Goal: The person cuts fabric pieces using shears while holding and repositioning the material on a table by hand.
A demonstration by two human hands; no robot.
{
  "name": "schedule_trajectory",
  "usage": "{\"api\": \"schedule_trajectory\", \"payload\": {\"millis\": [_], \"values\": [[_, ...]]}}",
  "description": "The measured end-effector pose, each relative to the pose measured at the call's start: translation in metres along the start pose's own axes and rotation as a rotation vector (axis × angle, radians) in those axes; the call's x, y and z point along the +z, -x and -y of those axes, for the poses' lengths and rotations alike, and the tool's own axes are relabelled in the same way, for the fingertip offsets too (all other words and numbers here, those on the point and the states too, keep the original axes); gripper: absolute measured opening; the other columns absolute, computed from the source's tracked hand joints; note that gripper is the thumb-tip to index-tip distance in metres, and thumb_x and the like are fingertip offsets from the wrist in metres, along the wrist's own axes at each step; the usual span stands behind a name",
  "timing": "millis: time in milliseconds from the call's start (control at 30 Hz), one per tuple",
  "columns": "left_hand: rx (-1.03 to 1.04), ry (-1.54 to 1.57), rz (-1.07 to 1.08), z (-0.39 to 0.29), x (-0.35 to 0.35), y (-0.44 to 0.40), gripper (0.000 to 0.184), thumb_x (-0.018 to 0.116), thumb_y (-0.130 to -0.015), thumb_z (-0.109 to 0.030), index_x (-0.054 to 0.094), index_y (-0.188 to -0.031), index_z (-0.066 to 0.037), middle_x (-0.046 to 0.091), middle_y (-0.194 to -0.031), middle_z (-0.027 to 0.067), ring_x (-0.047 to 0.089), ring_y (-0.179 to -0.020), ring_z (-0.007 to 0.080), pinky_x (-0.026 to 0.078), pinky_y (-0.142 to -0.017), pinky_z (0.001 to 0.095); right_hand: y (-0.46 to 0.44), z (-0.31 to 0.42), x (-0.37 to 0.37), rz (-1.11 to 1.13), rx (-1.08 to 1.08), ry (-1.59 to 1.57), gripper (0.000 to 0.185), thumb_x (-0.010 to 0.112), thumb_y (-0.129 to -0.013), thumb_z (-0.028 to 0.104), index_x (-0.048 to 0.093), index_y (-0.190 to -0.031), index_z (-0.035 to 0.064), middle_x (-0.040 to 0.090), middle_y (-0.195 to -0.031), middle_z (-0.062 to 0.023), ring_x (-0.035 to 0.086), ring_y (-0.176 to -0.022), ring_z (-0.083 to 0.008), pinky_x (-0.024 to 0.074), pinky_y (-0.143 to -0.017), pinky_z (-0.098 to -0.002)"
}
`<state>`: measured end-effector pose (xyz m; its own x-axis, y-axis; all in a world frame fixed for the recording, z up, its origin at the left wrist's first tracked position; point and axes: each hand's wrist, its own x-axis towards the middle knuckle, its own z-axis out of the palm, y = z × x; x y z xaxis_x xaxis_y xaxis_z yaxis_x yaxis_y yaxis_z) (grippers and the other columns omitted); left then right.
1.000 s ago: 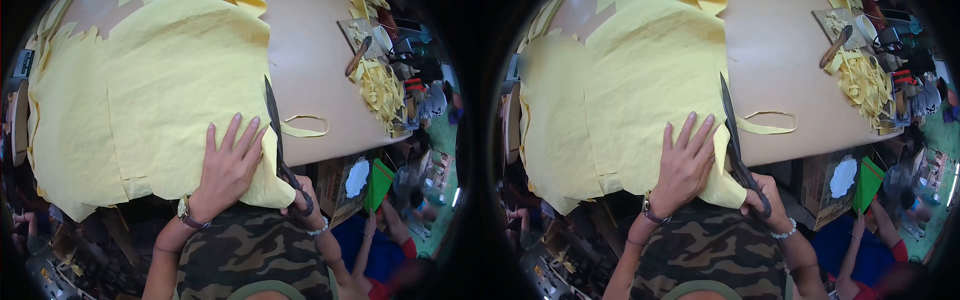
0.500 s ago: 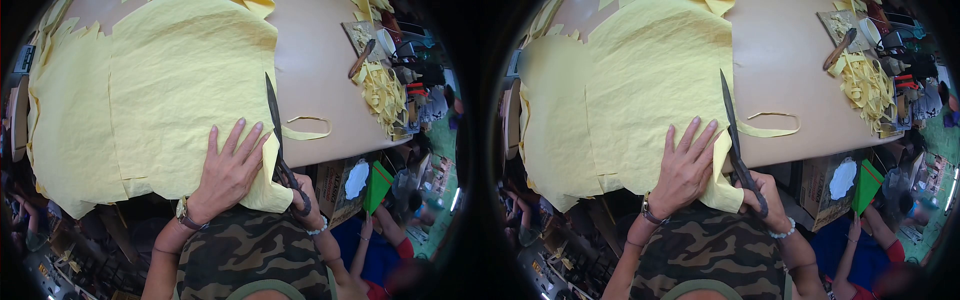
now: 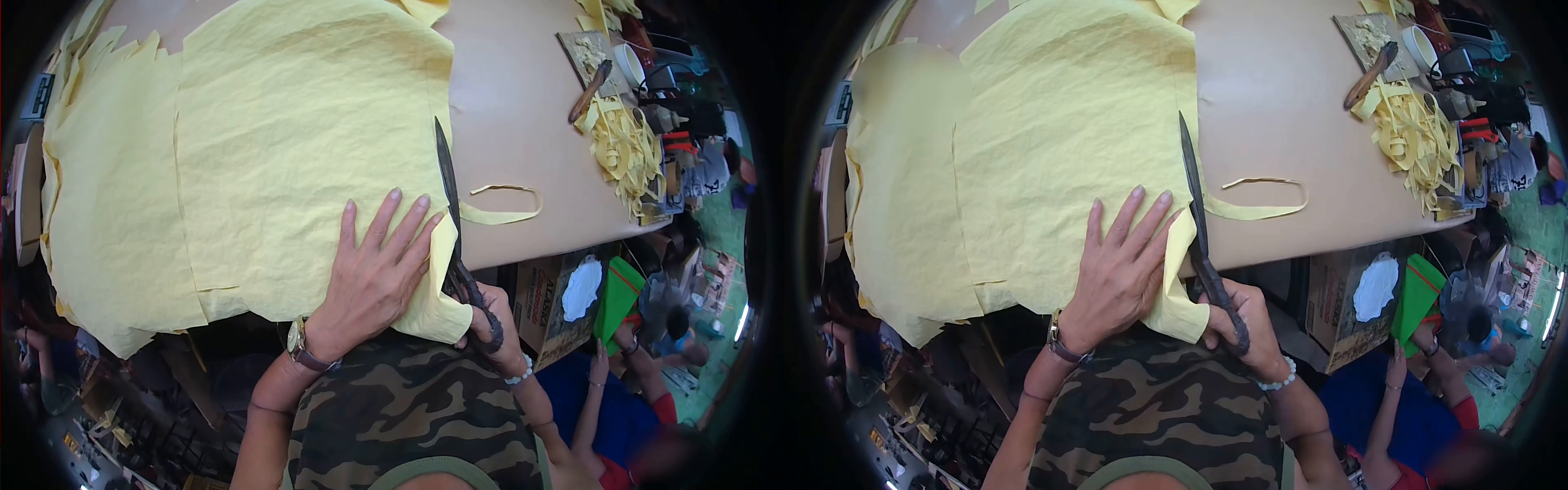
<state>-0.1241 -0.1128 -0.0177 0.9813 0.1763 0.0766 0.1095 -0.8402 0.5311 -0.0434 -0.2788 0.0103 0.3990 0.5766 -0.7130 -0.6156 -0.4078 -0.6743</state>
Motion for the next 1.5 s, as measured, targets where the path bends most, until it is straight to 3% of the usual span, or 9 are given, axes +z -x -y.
{"api": "schedule_trajectory", "payload": {"millis": [1500], "values": [[-0.015, 0.018, 0.028, -0.001, 0.000, 0.004, 0.047, 0.053, -0.081, -0.019, 0.043, -0.127, -0.013, 0.034, -0.137, 0.0053, 0.028, -0.128, 0.0268, 0.014, -0.100, 0.0575, 0.011, -0.009, -0.004, -0.024, 0.074, 0.055, 0.019, 0.066, -0.077, 0.012, 0.052, -0.073, -0.0003, 0.052, -0.055, -0.0014, 0.048, -0.043, -0.0060, 0.0367, -0.041, -0.0180]]}}
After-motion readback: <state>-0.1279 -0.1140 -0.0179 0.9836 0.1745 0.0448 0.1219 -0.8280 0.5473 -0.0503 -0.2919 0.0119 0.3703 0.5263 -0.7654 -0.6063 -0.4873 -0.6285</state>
